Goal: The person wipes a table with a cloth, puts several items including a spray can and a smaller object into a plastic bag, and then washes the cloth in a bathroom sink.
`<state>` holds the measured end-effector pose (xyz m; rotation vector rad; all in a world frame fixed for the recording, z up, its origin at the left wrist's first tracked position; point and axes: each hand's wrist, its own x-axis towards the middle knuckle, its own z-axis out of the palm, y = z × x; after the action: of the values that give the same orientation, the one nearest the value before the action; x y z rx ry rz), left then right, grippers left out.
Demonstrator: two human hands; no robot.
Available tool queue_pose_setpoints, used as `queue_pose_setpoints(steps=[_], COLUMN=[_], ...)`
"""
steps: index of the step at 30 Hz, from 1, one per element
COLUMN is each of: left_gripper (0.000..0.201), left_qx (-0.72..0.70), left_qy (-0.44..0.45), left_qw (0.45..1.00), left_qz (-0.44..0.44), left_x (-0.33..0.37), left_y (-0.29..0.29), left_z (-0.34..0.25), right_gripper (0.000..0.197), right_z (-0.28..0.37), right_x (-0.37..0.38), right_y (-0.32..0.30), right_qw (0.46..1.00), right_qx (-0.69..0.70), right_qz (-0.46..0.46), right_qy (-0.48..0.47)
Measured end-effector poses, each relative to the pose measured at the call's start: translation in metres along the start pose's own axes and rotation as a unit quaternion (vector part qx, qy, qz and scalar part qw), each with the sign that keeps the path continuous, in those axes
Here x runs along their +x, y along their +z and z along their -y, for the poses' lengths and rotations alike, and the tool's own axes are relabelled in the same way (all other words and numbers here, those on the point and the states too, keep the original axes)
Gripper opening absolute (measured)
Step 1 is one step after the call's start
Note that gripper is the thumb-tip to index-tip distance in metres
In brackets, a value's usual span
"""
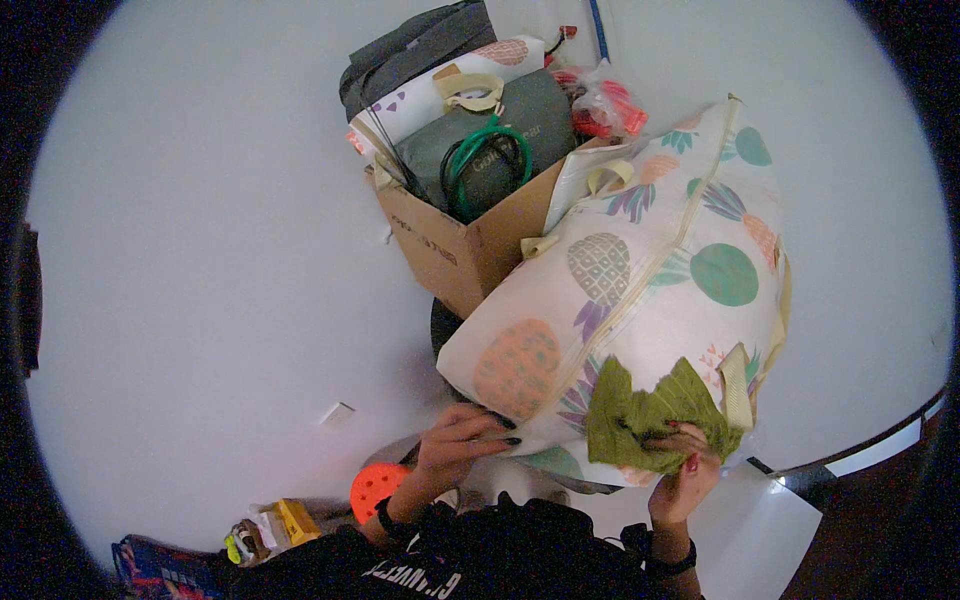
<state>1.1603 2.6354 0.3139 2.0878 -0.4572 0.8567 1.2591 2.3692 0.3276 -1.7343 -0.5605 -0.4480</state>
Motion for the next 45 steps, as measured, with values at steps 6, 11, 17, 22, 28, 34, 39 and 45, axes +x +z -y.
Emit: queue_pose_setpoints(steps=[6, 11, 17, 22, 28, 34, 39, 45], left_gripper=[0.035, 0.030, 0.021, 0.020, 0.018, 0.019, 0.020, 0.017], left_qx=[0.033, 0.091, 0.109, 0.102, 0.112, 0.128, 0.132, 0.174], left_qy=[-0.007, 0.011, 0.027, 0.042, 0.033, 0.048, 0.041, 0.031], left_qw=[0.998, 0.993, 0.987, 0.981, 0.983, 0.977, 0.976, 0.961], left_qz=[-0.046, -0.073, -0.116, -0.160, -0.144, -0.166, -0.171, -0.212], left_x=[-0.010, -0.016, -0.026, -0.029, -0.026, -0.030, -0.026, -0.038], left_y=[0.019, 0.023, 0.039, 0.042, 0.041, 0.046, 0.049, 0.066], left_z=[0.000, -0.001, 0.003, 0.001, 0.000, 0.008, 0.003, 0.002], right_gripper=[0.043, 0.037, 0.037, 0.036, 0.034, 0.032, 0.034, 0.037], right_z=[-0.017, -0.004, 0.002, 0.000, 0.000, 0.001, 0.001, 0.002], right_x=[0.021, 0.032, 0.034, 0.032, 0.030, 0.029, 0.030, 0.032], right_y=[0.030, 0.031, 0.032, 0.034, 0.033, 0.035, 0.036, 0.035], right_qw=[0.981, 0.990, 0.986, 0.983, 0.981, 0.986, 0.980, 0.985], right_qx=[0.087, 0.016, 0.026, 0.039, 0.035, 0.001, 0.026, 0.050], right_qz=[-0.176, -0.117, -0.122, -0.130, -0.133, -0.134, -0.146, -0.114], right_qy=[-0.002, -0.073, -0.109, -0.127, -0.136, -0.102, -0.130, -0.120])
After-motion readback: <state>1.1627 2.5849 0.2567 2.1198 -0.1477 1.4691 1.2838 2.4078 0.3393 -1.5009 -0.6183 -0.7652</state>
